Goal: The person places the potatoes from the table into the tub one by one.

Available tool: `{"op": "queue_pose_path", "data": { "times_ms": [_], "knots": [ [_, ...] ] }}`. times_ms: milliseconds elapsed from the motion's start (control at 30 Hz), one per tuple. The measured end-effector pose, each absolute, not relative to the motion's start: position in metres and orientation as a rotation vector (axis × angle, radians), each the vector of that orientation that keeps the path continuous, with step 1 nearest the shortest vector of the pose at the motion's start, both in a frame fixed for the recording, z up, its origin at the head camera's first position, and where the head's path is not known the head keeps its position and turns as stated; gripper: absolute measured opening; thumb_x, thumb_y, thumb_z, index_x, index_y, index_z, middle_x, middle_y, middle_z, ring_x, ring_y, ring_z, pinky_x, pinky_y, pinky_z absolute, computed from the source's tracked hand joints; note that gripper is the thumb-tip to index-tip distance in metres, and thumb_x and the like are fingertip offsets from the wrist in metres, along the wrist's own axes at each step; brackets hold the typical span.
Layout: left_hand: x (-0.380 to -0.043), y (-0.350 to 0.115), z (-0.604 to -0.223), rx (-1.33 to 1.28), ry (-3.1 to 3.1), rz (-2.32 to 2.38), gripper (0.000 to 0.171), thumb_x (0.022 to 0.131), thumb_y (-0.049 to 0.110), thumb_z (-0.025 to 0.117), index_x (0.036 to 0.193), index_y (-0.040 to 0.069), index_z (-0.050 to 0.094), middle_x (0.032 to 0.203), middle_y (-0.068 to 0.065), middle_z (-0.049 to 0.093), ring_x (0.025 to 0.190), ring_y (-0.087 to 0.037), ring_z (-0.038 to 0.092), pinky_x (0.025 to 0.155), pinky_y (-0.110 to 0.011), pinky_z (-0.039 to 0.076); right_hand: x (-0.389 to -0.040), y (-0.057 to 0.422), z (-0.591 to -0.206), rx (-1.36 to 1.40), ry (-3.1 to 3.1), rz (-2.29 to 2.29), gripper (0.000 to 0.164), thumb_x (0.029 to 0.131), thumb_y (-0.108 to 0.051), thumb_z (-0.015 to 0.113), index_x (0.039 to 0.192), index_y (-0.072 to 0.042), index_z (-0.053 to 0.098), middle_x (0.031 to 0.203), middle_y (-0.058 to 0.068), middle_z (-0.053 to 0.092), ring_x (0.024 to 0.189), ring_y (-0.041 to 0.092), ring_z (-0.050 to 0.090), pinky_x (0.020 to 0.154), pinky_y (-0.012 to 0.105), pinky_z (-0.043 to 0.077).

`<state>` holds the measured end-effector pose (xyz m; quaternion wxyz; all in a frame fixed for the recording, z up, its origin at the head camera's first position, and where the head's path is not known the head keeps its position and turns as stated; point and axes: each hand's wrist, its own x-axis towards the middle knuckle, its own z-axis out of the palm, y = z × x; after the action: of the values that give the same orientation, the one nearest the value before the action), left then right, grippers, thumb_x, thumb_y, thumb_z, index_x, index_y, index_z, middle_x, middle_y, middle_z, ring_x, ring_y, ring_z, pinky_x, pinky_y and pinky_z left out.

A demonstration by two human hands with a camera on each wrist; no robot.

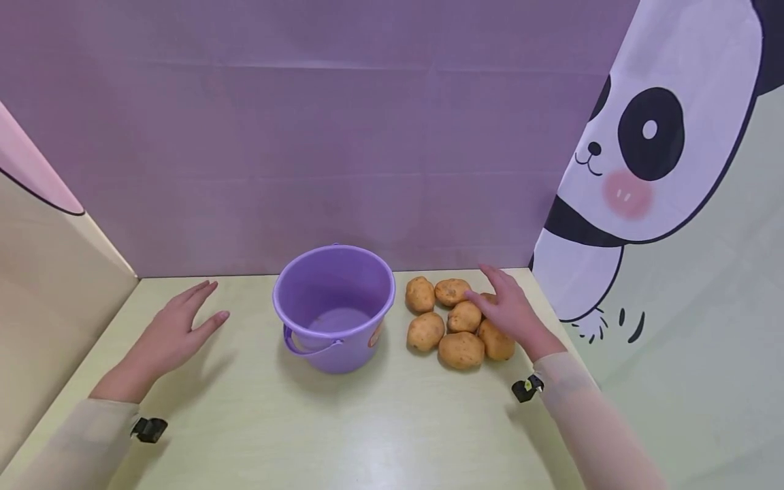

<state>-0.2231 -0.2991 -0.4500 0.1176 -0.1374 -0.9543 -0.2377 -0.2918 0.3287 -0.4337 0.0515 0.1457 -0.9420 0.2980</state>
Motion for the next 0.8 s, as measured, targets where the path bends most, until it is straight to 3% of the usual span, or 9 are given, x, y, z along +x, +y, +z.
{"op": "queue_pose_path", "data": {
  "times_ms": [500, 800],
  "knots": [
    [-0.220, -0.299, -0.461, -0.391, -2.816, -0.941, 0.076, 0.115, 0.043, 0.058, 0.170, -0.004, 0.033, 0.173, -0.033, 0.032, 0.158, -0.059, 0.028, 0.123, -0.078, 0.026, -0.288, 0.329, -0.446, 0.419, -2.861, 1.111, 0.078, 0.113, -0.045, 0.064, 0.175, -0.009, 0.032, 0.177, 0.025, 0.030, 0.164, 0.051, 0.023, 0.129, 0.074, 0.020],
    [-0.222, -0.292, -0.458, -0.410, -2.779, -0.951, 0.076, 0.114, 0.041, 0.063, 0.170, -0.002, 0.036, 0.171, -0.032, 0.035, 0.156, -0.057, 0.033, 0.122, -0.077, 0.030, -0.287, 0.326, -0.446, 0.425, -2.858, 1.100, 0.076, 0.113, -0.043, 0.064, 0.174, -0.008, 0.034, 0.177, 0.025, 0.031, 0.164, 0.050, 0.024, 0.129, 0.074, 0.020]
  ]
}}
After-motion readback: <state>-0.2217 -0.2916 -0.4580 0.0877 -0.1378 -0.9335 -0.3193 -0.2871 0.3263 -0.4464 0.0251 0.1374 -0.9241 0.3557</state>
